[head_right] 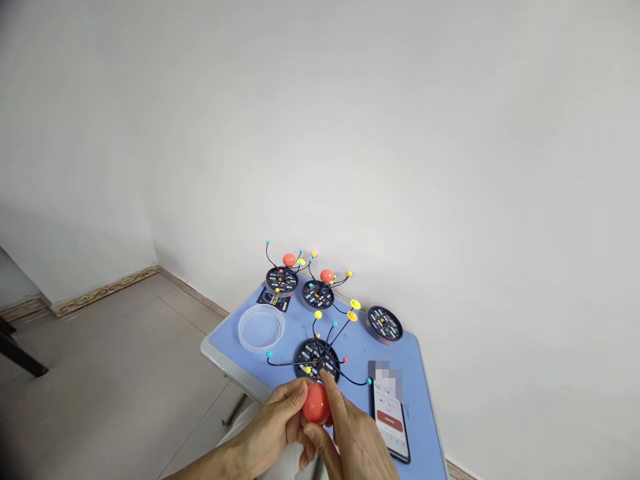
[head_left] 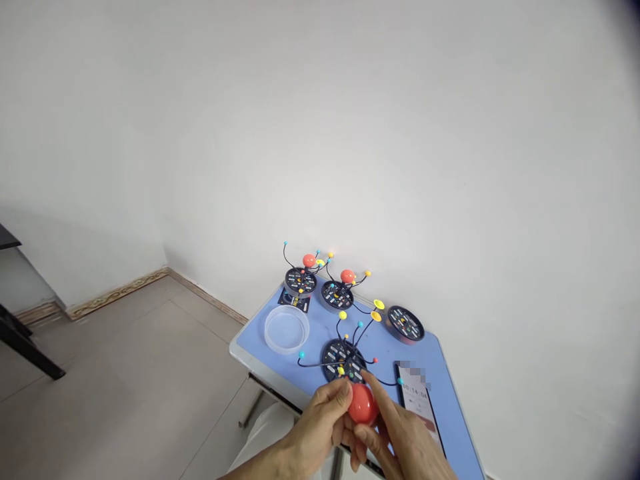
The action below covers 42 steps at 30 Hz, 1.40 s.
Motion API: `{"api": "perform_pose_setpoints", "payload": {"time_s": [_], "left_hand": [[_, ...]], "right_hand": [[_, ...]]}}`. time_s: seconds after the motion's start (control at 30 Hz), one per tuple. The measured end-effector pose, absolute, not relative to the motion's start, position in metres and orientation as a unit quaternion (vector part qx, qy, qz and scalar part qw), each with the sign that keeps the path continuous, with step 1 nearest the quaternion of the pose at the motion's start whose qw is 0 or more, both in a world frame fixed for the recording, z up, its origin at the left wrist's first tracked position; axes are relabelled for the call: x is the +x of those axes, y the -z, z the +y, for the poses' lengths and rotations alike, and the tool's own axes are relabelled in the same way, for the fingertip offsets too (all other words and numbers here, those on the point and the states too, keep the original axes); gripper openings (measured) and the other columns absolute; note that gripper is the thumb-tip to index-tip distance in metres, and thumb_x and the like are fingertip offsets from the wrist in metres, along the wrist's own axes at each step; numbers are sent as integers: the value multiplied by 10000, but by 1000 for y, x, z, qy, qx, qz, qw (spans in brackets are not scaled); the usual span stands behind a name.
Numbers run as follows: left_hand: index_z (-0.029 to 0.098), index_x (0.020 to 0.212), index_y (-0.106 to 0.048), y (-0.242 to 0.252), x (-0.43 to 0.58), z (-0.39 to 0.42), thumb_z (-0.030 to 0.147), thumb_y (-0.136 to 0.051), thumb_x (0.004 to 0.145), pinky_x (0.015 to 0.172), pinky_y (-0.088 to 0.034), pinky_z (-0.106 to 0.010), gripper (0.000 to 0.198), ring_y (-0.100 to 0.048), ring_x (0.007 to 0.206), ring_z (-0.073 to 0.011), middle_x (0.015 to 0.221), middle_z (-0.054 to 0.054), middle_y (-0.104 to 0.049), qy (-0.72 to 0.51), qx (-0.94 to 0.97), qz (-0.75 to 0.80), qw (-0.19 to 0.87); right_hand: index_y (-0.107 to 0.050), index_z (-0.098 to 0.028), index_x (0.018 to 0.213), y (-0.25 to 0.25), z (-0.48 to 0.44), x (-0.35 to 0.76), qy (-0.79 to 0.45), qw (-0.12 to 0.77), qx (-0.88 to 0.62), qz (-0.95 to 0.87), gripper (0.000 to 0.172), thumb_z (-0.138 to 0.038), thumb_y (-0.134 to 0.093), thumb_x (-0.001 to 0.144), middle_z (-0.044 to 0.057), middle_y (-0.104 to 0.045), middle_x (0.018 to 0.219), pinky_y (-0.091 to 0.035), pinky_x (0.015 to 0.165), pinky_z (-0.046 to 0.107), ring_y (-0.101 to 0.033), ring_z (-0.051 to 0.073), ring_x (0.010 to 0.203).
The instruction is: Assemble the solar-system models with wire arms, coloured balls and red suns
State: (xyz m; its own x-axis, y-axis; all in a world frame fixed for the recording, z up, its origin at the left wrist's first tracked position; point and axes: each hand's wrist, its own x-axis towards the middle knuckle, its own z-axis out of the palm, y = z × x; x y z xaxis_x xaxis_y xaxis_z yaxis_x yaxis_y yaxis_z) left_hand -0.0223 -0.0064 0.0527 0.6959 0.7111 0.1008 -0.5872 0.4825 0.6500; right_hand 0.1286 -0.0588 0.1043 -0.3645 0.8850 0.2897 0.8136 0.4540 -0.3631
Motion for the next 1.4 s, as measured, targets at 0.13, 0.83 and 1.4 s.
{"api": "perform_pose_setpoints", "payload": {"time_s": [0.13,0.83,1.4], "left_hand": [[149,888,-570,-63,-27,-8,652,-655,806,406,-471,-194,517,-591,457,-118,603,11,-585,-408,402,146,807],[142,1050,-576,-64,-31,0,694,-577,836,304,-415,-172,592,-566,353,-132,493,27,-572,-355,343,108,863],[124,694,-576,-70,-36,5,740,-622,758,243,-323,-153,621,-466,283,-73,495,-10,-567,-285,412,150,853]], "right_hand": [[-432,-214,1325,-112,-60,121,-136,237,-538,-797,368,-423,-377,1027,18,-772,794,-505,583,244,-732,176,643],[-526,-220,1381,-124,-54,122,-129,243,-566,-777,557,-536,-557,923,50,-751,904,-528,535,235,-648,147,572],[-267,-242,1526,-117,-54,137,14,205,-455,-866,587,-414,-457,998,105,-736,959,-583,606,284,-735,237,794]]}}
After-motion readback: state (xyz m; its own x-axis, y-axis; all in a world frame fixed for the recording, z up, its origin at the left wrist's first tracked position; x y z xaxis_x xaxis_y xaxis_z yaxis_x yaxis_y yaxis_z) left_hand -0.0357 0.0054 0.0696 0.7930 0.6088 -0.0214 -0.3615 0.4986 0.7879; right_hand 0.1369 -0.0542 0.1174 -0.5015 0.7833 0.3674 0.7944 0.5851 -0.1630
